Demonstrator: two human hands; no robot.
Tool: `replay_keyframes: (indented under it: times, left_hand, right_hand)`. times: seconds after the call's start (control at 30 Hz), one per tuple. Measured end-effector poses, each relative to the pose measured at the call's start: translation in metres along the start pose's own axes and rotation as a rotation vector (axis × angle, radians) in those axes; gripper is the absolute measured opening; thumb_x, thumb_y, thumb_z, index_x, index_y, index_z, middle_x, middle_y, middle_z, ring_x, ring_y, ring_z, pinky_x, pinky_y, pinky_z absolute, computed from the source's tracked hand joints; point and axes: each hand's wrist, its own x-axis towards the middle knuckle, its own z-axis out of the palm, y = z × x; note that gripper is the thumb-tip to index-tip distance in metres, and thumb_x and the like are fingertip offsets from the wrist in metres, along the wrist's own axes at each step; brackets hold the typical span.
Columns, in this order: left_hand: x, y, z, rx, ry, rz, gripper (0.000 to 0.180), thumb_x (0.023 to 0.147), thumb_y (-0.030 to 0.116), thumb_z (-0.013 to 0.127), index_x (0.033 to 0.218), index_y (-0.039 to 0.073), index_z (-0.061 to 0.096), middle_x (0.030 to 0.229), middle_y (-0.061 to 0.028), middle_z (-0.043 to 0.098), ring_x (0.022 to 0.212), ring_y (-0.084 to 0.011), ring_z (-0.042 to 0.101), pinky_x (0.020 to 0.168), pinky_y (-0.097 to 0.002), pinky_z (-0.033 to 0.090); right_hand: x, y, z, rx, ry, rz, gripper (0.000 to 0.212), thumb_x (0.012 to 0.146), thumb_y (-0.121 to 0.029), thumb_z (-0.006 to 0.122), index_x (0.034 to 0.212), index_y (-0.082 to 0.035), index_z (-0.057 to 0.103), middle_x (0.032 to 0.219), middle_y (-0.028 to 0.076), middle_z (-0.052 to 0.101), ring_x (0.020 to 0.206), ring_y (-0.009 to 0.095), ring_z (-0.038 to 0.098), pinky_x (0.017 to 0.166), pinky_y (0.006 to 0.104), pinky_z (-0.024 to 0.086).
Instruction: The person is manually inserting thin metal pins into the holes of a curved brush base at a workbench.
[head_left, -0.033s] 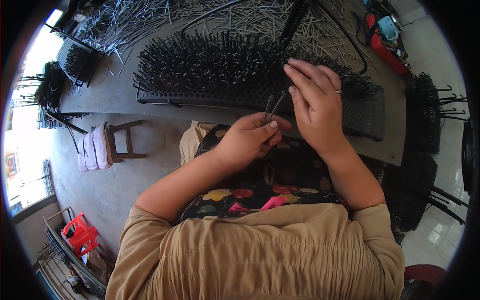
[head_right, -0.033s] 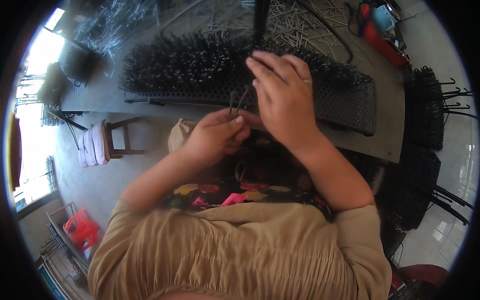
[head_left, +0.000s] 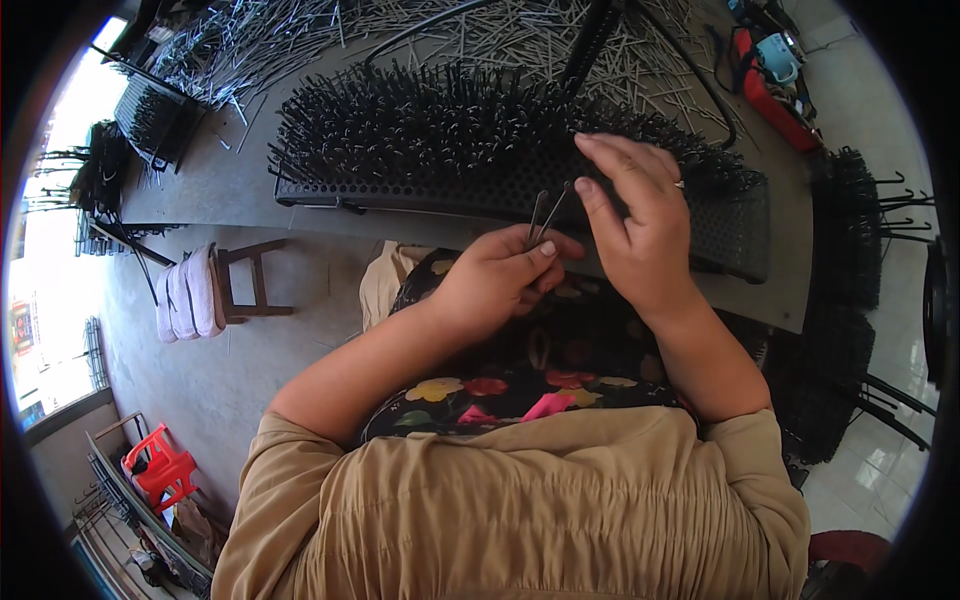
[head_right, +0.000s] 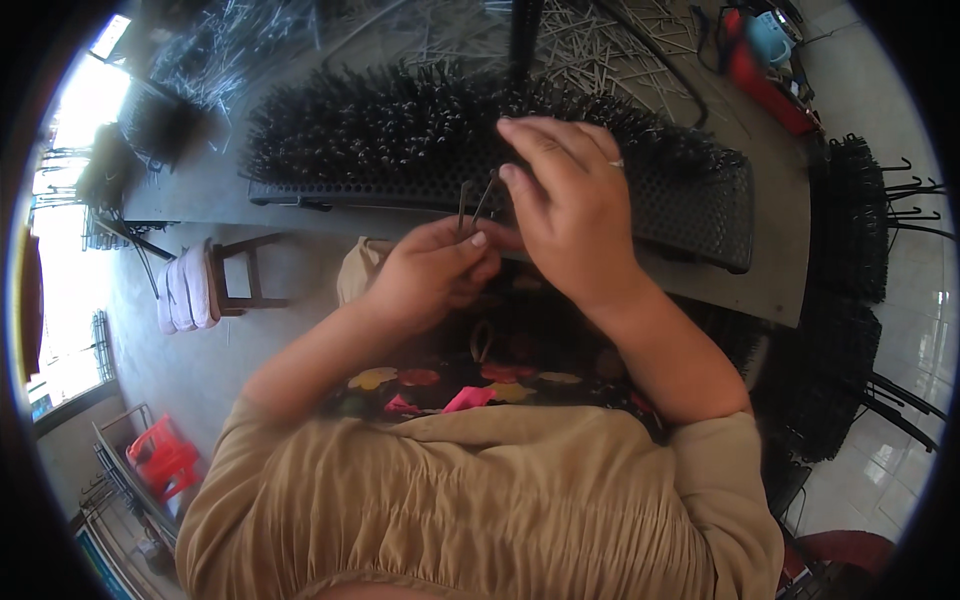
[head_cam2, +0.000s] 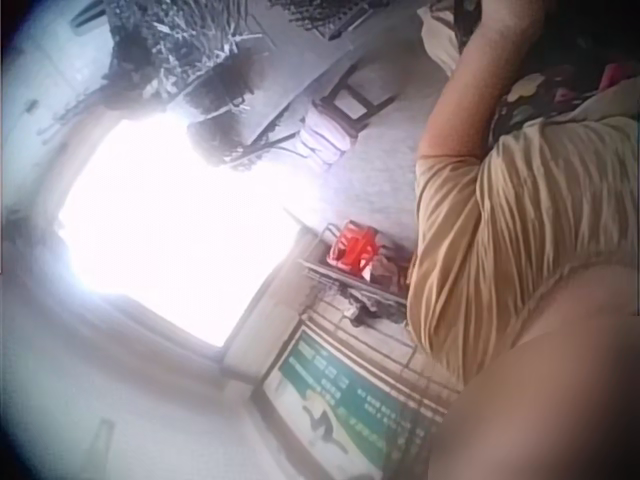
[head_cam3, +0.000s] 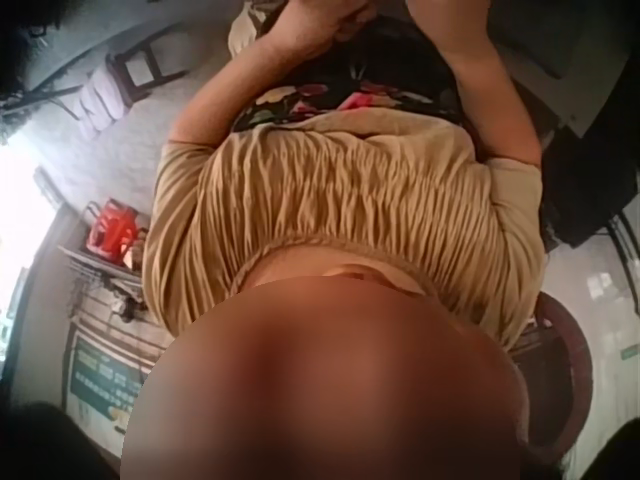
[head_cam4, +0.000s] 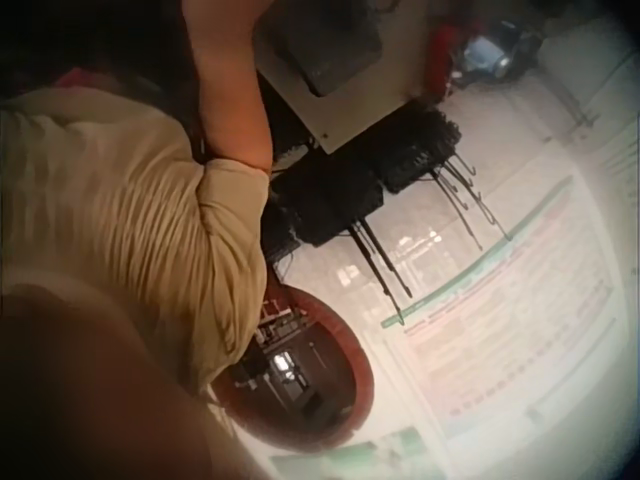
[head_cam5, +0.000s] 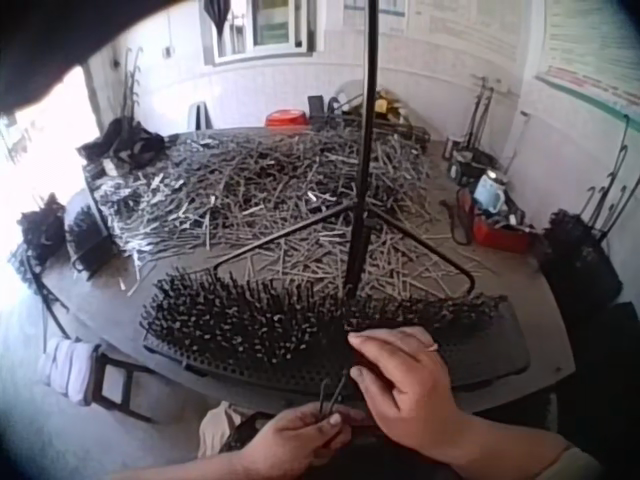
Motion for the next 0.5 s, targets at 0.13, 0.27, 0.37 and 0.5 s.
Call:
replay_keyframes:
  times: [0.13, 0.27, 0.37, 0.5]
  left_hand:
    - [-0.003, 0.001, 0.000, -0.008, -0.042, 0.002, 0.025, 0.101, 0.016, 0.039, 0.114, 0.003, 0.056, 0.075, 0.0030, 0.047, 0.057, -0.0040, 0.035, 0.048, -0.0178, 0.028]
    - [-0.002, 0.003, -0.002, -0.045, -0.081, -0.074, 0.029, 0.099, 0.015, 0.042, 0.121, -0.002, 0.051, 0.078, 0.0001, 0.050, 0.057, -0.0050, 0.036, 0.047, -0.0177, 0.028]
    - [0.000, 0.005, 0.000, 0.046, -0.023, -0.109, 0.030, 0.099, 0.015, 0.041, 0.121, -0.002, 0.051, 0.078, -0.0001, 0.050, 0.056, -0.0045, 0.035, 0.046, -0.0176, 0.028]
    - [0.004, 0.000, -0.001, 0.036, -0.002, -0.128, 0.030, 0.099, 0.015, 0.040, 0.121, -0.003, 0.051, 0.078, 0.0001, 0.050, 0.056, -0.0041, 0.035, 0.046, -0.0175, 0.027]
  right_hand:
    - [-0.003, 0.005, -0.004, 1.086, -0.407, 0.765, 0.016, 0.083, 0.001, 0.066, 0.098, 0.001, 0.065, 0.092, 0.009, 0.068, 0.079, 0.008, 0.060, 0.067, 0.0200, 0.047]
    - [0.007, 0.009, -0.010, 0.832, -0.081, 0.569, 0.022, 0.083, 0.005, 0.064, 0.103, 0.002, 0.058, 0.085, 0.008, 0.066, 0.077, 0.010, 0.062, 0.070, 0.0191, 0.048]
    - [0.012, 0.037, 0.004, 0.372, 0.246, 0.089, 0.027, 0.083, 0.008, 0.064, 0.108, 0.002, 0.055, 0.091, 0.008, 0.065, 0.080, 0.013, 0.065, 0.072, 0.0212, 0.050]
    - [0.016, 0.049, 0.010, 0.073, 0.364, -0.243, 0.031, 0.081, 0.010, 0.067, 0.108, 0.001, 0.057, 0.096, 0.010, 0.065, 0.081, 0.014, 0.066, 0.074, 0.0244, 0.051]
